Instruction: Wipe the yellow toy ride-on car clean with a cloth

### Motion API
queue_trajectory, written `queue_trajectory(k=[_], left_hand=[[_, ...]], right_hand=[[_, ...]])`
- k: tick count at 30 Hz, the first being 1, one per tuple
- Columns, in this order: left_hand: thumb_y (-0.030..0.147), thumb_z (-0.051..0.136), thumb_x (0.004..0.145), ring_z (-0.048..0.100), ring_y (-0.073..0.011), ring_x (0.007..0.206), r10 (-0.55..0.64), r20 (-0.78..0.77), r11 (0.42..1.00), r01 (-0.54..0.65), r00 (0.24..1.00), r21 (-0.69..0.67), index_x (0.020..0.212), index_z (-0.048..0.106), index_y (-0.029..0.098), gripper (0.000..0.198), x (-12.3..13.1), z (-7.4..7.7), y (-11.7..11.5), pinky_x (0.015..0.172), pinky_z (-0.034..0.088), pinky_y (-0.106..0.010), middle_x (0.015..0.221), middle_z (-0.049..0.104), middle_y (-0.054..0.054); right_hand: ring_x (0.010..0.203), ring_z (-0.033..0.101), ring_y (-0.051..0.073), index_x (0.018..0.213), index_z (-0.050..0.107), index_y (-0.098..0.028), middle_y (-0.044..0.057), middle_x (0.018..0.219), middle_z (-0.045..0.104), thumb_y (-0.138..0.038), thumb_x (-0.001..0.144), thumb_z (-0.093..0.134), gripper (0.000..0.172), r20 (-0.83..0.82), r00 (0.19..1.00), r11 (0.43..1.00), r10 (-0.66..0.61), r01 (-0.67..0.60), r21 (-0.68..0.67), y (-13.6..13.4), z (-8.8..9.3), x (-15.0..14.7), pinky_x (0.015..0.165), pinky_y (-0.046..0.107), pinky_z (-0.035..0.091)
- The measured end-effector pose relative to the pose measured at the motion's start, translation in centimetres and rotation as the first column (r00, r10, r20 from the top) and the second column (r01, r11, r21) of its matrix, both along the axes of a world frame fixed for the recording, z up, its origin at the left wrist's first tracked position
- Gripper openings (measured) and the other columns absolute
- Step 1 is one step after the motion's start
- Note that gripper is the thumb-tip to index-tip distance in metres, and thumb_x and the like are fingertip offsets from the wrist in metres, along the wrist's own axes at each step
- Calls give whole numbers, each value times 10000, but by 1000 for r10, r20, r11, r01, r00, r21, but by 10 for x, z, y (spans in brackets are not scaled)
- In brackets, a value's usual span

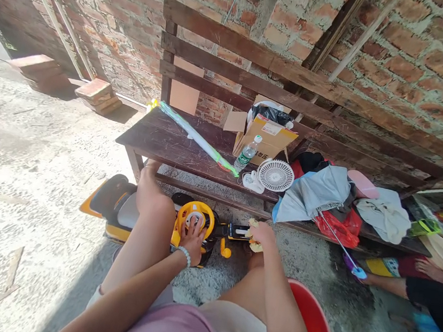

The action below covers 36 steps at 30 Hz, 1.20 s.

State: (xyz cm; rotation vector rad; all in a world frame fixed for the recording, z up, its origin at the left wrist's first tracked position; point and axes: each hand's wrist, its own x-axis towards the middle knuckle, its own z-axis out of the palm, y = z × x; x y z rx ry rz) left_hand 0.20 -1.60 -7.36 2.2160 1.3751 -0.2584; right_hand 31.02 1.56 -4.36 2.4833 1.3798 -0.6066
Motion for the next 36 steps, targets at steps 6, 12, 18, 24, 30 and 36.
queue_trajectory(k=[6,12,18,24,30,36], left_hand=[[344,620,803,-143,-429,1584,7,-5,1000,-7,1000,-3,1617,356,182,871,4,-2,1,1212,-110,-690,1751,-48,-118],[355,642,776,-143,-418,1587,7,2,1000,-7,1000,6,1622,347,200,910,2,0,1,1219,-102,-675,1754,-26,-107],[337,628,772,-143,-418,1587,-15,22,1000,15,1000,-20,1620,349,182,906,0,2,3,1216,-82,-695,1750,-50,-112],[340,603,820,-166,-410,1583,-29,10,998,30,1000,-58,1637,314,209,876,-1,5,4,1217,-106,-689,1752,-56,-85],[321,594,804,-162,-406,1585,-20,40,999,22,999,-47,1630,334,201,875,1,2,3,1212,-144,-676,1749,-42,-97],[356,642,779,-143,-429,1585,18,19,1000,-18,1000,10,1606,381,159,889,5,-8,4,1214,-98,-702,1750,-34,-138]], right_hand=[[1065,708,269,1084,763,-186,137,1170,765,-421,907,541,368,-93,985,984,147,-136,114,2,6,-52,817,280,492],[1155,673,237,1265,702,-218,90,1303,719,-380,911,552,418,-167,975,981,147,-122,151,-9,0,-52,892,254,475],[1259,631,249,1443,595,-221,105,1431,641,-376,931,560,536,-151,979,984,138,-118,135,-12,-13,-29,1008,290,466],[1286,619,271,1532,497,-274,128,1581,488,-364,978,480,561,-3,998,995,-69,69,70,-23,-12,13,946,327,517],[1160,681,266,1527,496,-287,103,1667,342,-270,936,496,591,103,994,993,-44,32,111,-50,-9,27,906,348,542],[1312,595,228,1493,534,-289,26,1682,349,-183,891,506,612,-70,996,965,51,-31,259,-63,-14,-45,1017,304,512]])
